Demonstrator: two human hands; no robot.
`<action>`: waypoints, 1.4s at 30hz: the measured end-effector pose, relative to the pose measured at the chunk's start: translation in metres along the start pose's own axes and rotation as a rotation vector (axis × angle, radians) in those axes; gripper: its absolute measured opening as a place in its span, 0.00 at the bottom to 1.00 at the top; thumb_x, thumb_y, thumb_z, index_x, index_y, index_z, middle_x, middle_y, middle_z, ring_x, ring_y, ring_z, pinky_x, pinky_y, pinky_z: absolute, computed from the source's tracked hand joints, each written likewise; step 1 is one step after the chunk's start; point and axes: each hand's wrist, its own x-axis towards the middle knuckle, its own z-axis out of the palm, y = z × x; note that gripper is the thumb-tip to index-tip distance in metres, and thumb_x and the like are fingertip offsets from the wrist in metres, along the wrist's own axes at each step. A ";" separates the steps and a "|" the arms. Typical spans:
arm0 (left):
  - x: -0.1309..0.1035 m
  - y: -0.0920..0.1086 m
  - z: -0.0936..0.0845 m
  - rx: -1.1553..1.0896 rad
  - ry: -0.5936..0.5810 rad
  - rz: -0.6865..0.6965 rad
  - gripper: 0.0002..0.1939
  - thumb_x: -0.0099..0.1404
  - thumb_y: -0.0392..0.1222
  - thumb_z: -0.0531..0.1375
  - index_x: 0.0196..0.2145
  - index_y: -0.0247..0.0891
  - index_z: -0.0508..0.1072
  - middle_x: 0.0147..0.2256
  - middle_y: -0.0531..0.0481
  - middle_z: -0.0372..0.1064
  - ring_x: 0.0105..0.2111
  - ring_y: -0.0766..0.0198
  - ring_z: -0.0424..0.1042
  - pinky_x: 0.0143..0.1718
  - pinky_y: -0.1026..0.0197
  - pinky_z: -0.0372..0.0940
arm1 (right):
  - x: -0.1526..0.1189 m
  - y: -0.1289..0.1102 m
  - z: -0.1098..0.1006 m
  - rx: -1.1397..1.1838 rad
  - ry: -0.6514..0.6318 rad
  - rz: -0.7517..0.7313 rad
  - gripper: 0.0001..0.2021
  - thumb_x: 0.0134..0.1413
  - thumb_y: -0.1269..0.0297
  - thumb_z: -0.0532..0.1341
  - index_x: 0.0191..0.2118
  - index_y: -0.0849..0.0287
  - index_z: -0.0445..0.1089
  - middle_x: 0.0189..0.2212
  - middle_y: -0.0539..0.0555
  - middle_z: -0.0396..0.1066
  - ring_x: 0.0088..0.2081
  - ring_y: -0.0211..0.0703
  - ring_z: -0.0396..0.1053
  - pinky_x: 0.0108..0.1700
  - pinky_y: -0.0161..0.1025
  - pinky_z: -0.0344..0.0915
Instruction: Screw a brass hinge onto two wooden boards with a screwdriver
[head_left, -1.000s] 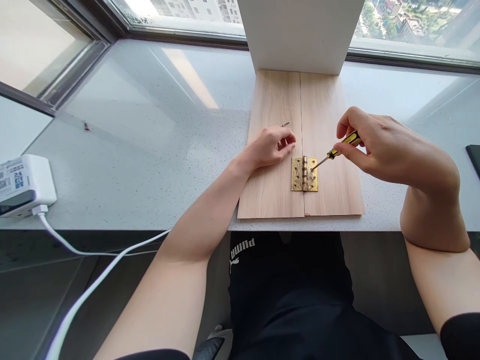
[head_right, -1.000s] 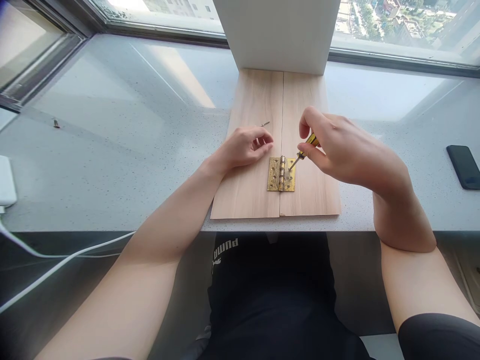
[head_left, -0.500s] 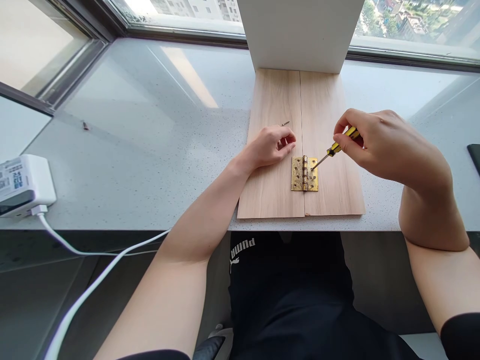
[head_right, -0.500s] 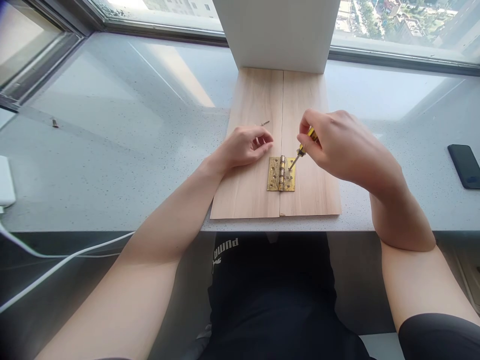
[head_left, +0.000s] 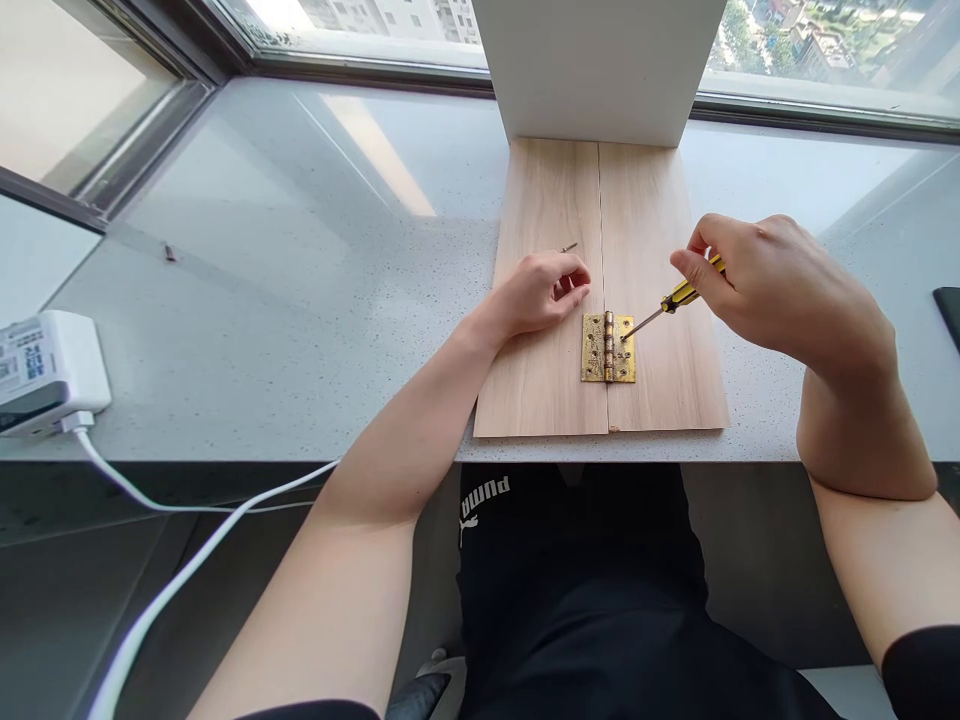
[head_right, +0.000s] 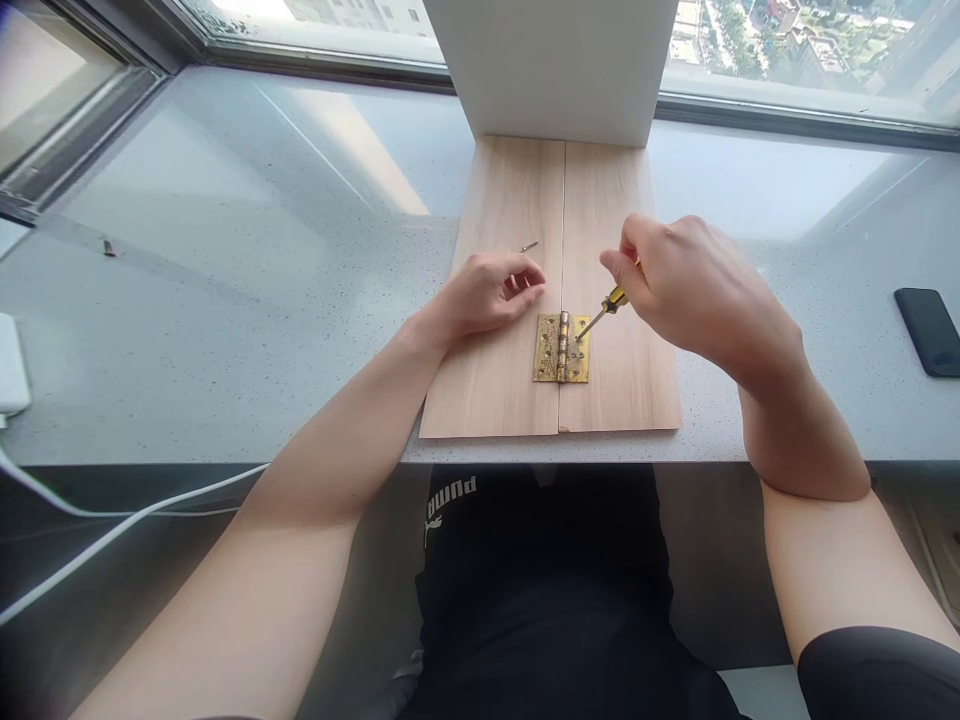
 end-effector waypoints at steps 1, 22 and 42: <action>0.000 -0.001 0.000 -0.001 0.005 0.003 0.05 0.78 0.32 0.67 0.47 0.38 0.84 0.42 0.43 0.83 0.42 0.54 0.84 0.49 0.50 0.82 | 0.000 -0.001 -0.001 0.008 -0.003 -0.014 0.17 0.87 0.52 0.52 0.49 0.50 0.75 0.29 0.58 0.73 0.32 0.57 0.67 0.43 0.57 0.63; 0.000 -0.001 0.000 -0.004 -0.005 0.010 0.05 0.78 0.32 0.67 0.47 0.37 0.84 0.43 0.43 0.84 0.43 0.55 0.84 0.49 0.52 0.82 | -0.002 -0.005 -0.003 0.050 -0.009 0.016 0.10 0.84 0.54 0.58 0.51 0.52 0.73 0.34 0.57 0.79 0.34 0.55 0.69 0.42 0.53 0.59; 0.001 -0.002 0.000 0.013 -0.009 -0.003 0.05 0.78 0.33 0.67 0.48 0.37 0.85 0.42 0.43 0.83 0.42 0.54 0.84 0.48 0.51 0.82 | -0.001 -0.001 -0.004 0.054 -0.031 -0.055 0.11 0.82 0.55 0.58 0.55 0.52 0.73 0.34 0.56 0.80 0.34 0.55 0.71 0.41 0.53 0.64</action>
